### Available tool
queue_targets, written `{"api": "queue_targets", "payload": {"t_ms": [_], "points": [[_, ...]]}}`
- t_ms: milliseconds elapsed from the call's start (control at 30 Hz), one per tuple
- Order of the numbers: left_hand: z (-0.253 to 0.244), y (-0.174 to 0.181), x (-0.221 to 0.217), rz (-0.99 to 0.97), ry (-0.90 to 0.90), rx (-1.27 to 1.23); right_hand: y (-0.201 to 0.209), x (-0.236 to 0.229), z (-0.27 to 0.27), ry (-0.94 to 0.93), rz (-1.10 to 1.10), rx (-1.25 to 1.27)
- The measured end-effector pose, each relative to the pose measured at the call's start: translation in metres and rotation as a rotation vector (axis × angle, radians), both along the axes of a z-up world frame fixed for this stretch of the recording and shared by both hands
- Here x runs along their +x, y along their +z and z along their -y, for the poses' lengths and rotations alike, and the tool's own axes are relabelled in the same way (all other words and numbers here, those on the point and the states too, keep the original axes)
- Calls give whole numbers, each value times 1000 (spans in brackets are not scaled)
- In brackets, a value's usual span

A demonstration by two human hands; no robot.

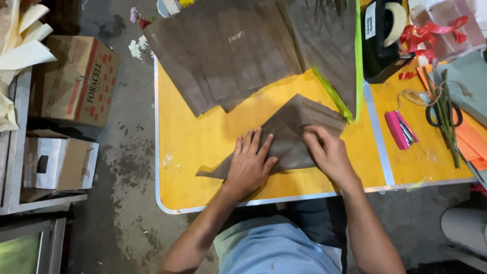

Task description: The person folds brown paper sheets on a yellow table, creating triangular shapes. They use a pink stapler to secure the folded paper at the corners. The process is repeated for multiple sheets.

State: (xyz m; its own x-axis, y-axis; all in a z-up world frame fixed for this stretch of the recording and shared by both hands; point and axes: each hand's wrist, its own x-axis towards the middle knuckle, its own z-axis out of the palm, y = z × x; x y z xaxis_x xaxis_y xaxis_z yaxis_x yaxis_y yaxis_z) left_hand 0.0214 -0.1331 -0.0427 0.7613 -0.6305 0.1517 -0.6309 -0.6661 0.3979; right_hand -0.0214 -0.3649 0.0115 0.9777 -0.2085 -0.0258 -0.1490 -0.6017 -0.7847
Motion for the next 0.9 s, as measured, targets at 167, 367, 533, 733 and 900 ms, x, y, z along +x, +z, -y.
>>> {"api": "queue_targets", "payload": {"t_ms": [167,367,533,733,900], "points": [[2,-1,5,-58,2,62,-32,-38,17,-23,190,-72],[5,7,5,-73,13,79,-51,-43,24,-80,230,-111],[5,5,5,-91,39,75,-51,-42,23,-94,251,-89],[6,7,4,-96,46,74,-37,-41,26,5,274,-142],[6,8,4,-108,53,96,-37,-39,24,-29,244,-175]]}}
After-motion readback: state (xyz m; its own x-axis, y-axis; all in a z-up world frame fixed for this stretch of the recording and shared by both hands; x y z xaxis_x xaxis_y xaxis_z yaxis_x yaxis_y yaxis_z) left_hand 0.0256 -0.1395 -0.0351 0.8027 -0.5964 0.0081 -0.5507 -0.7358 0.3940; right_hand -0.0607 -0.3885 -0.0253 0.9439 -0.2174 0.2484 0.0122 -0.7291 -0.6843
